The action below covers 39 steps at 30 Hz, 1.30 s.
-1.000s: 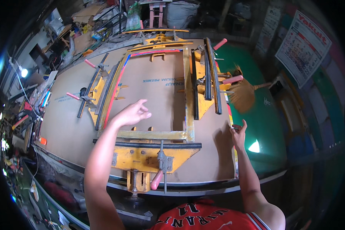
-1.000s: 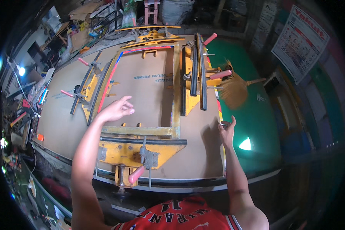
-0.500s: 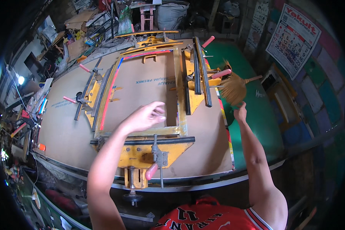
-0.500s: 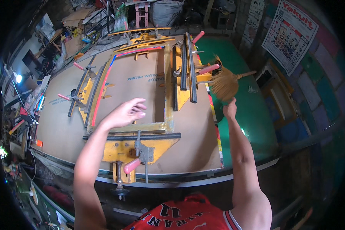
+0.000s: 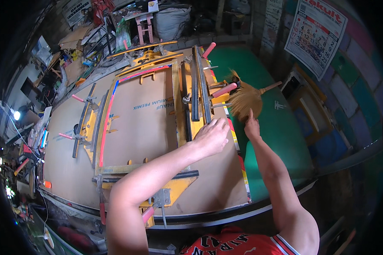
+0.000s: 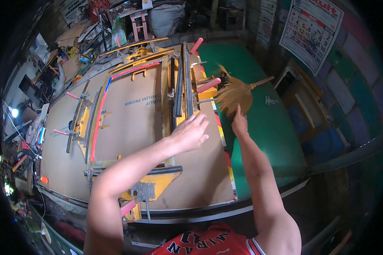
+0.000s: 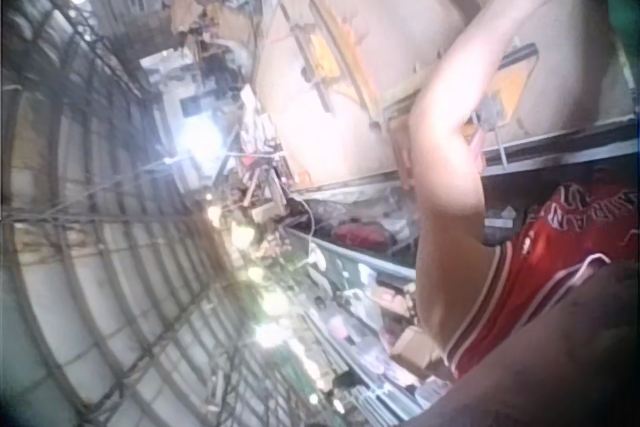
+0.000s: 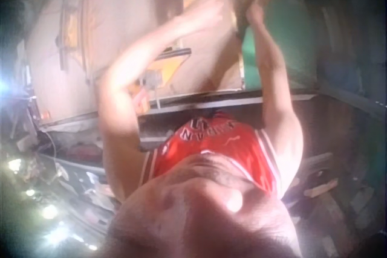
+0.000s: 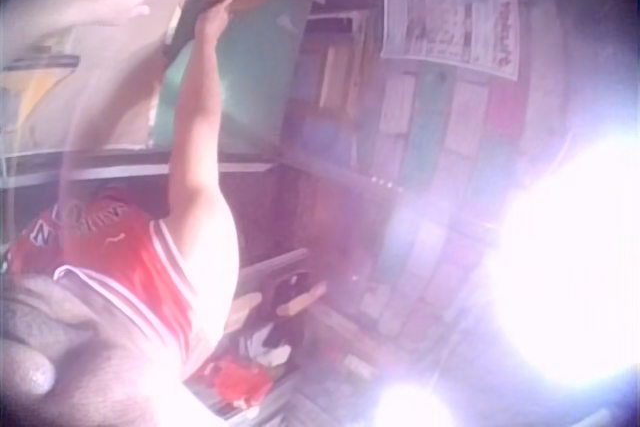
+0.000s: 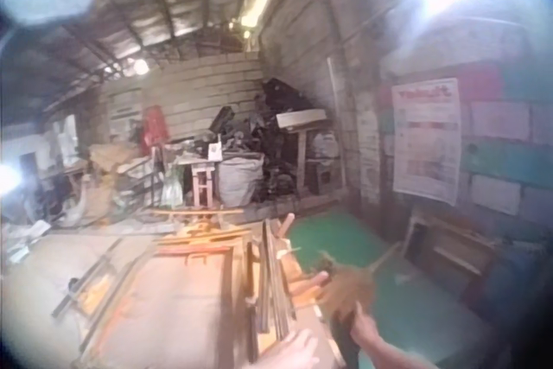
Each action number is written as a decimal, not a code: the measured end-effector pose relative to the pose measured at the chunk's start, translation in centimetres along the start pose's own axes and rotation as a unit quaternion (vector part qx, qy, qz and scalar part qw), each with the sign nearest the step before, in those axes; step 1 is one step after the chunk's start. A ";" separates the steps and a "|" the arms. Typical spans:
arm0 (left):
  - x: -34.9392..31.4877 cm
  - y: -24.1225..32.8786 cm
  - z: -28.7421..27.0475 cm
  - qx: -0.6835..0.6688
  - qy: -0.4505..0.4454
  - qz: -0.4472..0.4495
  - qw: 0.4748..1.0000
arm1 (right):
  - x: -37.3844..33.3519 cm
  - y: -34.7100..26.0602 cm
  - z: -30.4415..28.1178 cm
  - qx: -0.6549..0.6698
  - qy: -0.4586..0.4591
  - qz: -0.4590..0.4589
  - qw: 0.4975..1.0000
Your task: The person applies glue to the joints of a rectangular wooden frame, presses the joints together, and then secures the frame in a yellow clamping jig. The person adjusts the clamps to hold the frame in place.
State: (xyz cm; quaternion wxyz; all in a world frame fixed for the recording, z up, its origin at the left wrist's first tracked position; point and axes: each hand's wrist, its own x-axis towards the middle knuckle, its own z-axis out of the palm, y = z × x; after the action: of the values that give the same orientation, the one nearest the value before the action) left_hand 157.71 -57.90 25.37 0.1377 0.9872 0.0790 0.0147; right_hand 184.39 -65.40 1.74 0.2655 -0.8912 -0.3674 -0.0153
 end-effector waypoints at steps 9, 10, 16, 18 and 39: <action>1.0 -0.7 1.0 0.011 -0.029 0.007 0.999 | 0.9 2.2 -1.4 -0.033 -0.052 -0.016 0.998; 0.9 -0.5 1.1 0.009 -0.035 0.007 0.999 | 0.5 2.1 -2.4 -0.037 -0.072 -0.001 0.997; 0.1 0.7 0.2 0.007 -0.042 0.045 0.998 | -5.4 7.8 -7.7 -0.059 -0.074 0.029 0.995; -1.2 0.7 0.3 0.015 -0.041 0.056 0.998 | -9.0 6.6 -11.0 0.018 -0.096 0.025 0.995; -14.7 4.3 -5.8 0.020 -0.089 0.117 0.989 | -25.2 -6.5 -14.2 0.188 -0.511 -0.172 0.821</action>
State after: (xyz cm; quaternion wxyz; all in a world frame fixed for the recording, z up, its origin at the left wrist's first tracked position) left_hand 143.54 -62.77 32.06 0.1216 0.9896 -0.0489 -0.0586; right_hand 164.05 -84.75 11.36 0.1946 -0.6263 -0.5935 0.4665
